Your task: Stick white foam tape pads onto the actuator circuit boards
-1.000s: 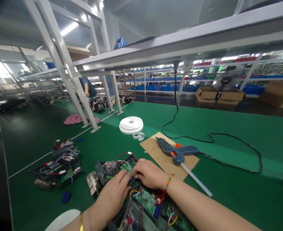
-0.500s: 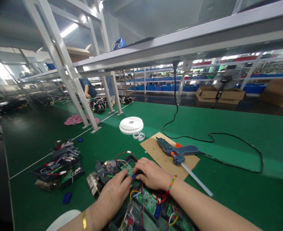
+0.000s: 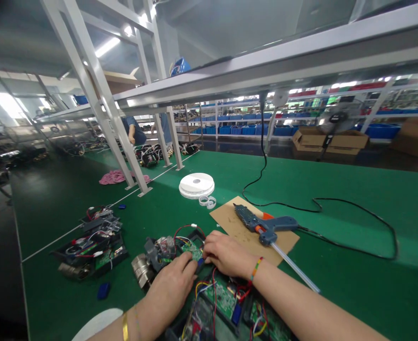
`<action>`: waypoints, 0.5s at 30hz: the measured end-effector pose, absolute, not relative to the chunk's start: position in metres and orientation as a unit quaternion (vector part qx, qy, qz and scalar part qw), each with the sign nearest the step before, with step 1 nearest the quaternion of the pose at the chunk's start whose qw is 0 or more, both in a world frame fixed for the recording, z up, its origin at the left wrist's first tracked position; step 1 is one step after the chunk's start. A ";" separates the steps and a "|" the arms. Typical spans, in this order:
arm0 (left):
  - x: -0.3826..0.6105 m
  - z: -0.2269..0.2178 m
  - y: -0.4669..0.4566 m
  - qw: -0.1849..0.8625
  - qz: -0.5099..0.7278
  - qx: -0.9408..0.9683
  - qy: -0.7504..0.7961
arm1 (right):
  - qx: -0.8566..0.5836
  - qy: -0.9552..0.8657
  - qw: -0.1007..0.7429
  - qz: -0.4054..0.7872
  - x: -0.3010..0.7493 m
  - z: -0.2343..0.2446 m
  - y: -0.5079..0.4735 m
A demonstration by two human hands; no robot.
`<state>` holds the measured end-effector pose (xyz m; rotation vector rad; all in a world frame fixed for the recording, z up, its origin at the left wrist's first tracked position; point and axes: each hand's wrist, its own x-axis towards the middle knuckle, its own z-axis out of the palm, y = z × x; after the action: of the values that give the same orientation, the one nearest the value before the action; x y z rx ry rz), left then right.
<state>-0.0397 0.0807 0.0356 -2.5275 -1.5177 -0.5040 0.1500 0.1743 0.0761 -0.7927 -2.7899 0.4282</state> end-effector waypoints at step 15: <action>-0.110 0.043 0.067 -0.098 -0.294 -0.689 -0.656 | -0.391 -0.905 0.076 0.150 0.132 0.084 0.167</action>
<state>-0.1096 0.0672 0.0432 -2.3102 -2.1990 -0.9860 0.1321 0.1669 0.0844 -1.1722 -2.7127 0.4510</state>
